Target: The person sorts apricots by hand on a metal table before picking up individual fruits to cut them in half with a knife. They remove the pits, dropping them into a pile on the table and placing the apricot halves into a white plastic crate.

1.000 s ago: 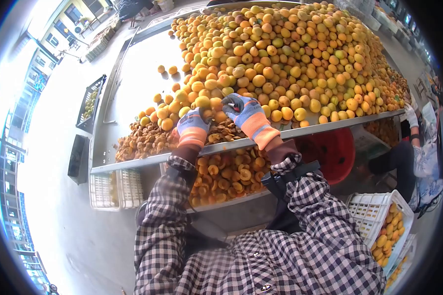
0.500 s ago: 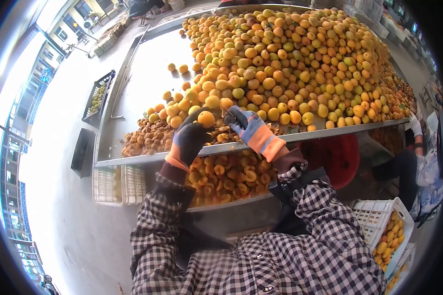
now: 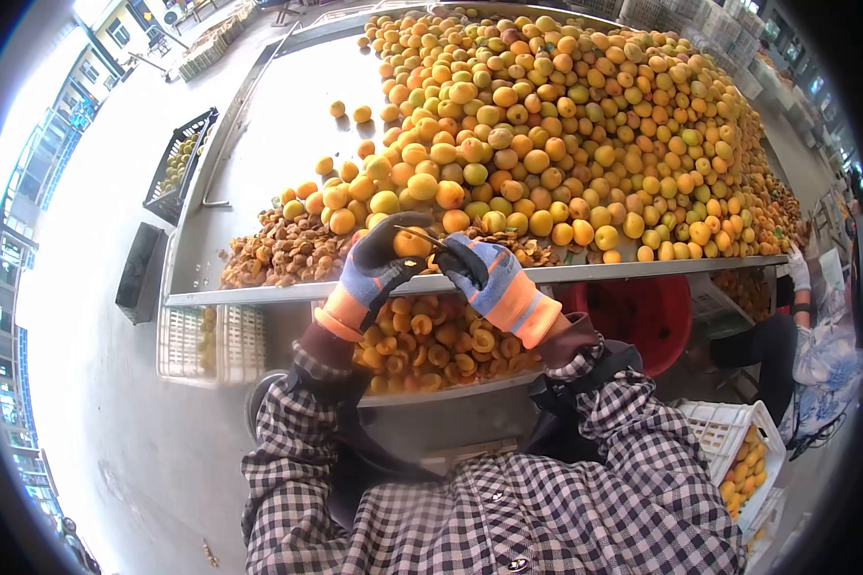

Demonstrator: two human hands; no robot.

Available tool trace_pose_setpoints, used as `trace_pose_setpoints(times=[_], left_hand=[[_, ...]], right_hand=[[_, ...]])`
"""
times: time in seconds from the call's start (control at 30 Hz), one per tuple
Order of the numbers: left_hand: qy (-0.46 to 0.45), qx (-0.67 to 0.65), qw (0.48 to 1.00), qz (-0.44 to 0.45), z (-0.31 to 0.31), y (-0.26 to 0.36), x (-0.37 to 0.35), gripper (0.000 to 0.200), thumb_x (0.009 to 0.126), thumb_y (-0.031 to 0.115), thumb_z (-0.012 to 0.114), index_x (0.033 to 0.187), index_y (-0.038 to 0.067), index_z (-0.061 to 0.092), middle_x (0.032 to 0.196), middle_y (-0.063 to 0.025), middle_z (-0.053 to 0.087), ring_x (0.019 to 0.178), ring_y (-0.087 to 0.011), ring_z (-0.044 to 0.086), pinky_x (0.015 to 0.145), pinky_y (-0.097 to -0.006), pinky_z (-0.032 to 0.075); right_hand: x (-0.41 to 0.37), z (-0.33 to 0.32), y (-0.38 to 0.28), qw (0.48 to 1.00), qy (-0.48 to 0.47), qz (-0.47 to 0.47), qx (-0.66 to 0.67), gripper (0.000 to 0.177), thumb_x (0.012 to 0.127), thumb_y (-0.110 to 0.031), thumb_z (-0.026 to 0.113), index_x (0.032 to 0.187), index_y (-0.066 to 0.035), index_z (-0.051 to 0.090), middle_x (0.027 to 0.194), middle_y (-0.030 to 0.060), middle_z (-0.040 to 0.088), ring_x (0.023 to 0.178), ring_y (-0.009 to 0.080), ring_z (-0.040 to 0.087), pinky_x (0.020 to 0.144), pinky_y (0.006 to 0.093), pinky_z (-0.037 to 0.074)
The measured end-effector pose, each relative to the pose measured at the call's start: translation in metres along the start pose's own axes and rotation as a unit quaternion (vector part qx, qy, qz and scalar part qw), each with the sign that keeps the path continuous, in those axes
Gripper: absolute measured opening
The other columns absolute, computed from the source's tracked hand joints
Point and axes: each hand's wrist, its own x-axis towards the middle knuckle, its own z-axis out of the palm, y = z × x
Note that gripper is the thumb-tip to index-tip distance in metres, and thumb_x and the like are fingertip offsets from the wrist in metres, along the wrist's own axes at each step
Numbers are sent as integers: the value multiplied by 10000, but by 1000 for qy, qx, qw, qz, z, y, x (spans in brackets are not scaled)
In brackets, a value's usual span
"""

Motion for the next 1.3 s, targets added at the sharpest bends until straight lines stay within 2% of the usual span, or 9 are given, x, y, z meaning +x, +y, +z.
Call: trace_pose_setpoints(times=[0.23,0.33,0.43,0.53,0.67,0.73,0.97,1.13,1.3], left_hand=[[-3,-50,999,-8,15,10,2,597,774,216,790,1250,-31,527,1120,-73,629,1037,-137,582,910,-287,471],[25,-2,999,22,17,6,2,559,766,198,793,1216,-31,553,1097,-79,640,1025,-146,593,899,-291,481],[26,65,997,16,19,11,3,563,768,226,784,1214,-31,554,1106,-87,628,1024,-161,601,894,-295,491],[42,13,999,24,21,10,1,495,744,132,787,1166,-29,584,1070,-94,657,1008,-158,609,892,-293,490],[28,30,999,24,22,12,1,502,742,140,781,1172,-26,581,1084,-98,655,1027,-162,602,907,-296,483],[41,-44,998,9,31,17,0,542,787,295,748,1195,-11,565,1129,-100,625,1054,-179,592,921,-318,471],[60,-43,997,14,45,21,-2,585,824,405,690,1207,-11,538,1142,-109,618,1051,-180,575,942,-328,433],[-34,71,996,33,17,25,6,570,794,252,766,1217,-50,533,1114,-121,643,1025,-180,608,890,-298,494],[34,-2,999,39,44,28,1,469,822,236,718,1169,-42,565,1045,-118,654,1009,-183,609,905,-308,480]], right_hand=[[-6,-5,5,1000,9,-3,-5,370,828,-111,657,1172,-4,573,1018,187,653,927,350,636,790,374,524],[-7,0,8,999,29,-32,-16,378,825,-98,653,1178,-2,562,1030,192,647,942,354,632,792,375,520],[-8,3,8,999,26,-30,12,372,830,-89,645,1178,-1,548,1008,197,640,921,363,630,772,384,517],[-6,9,13,999,-15,-33,9,364,839,-81,633,1180,-6,529,970,194,634,884,373,624,738,394,511],[-9,22,20,998,9,-47,52,367,847,-74,619,1195,-20,514,933,188,633,853,380,619,704,407,506],[-6,23,16,996,26,-66,57,376,851,-74,611,1209,-26,505,931,187,635,854,381,619,699,410,506],[-5,21,6,998,34,-47,39,285,878,-80,572,1150,-36,503,904,189,626,849,397,610,681,423,500],[-5,4,-4,996,27,-65,59,250,871,-89,598,1099,-32,514,881,181,619,836,386,616,674,416,499],[-8,-5,-10,996,13,-4,83,271,871,-93,604,1117,-27,512,938,186,614,870,383,614,705,405,501]])
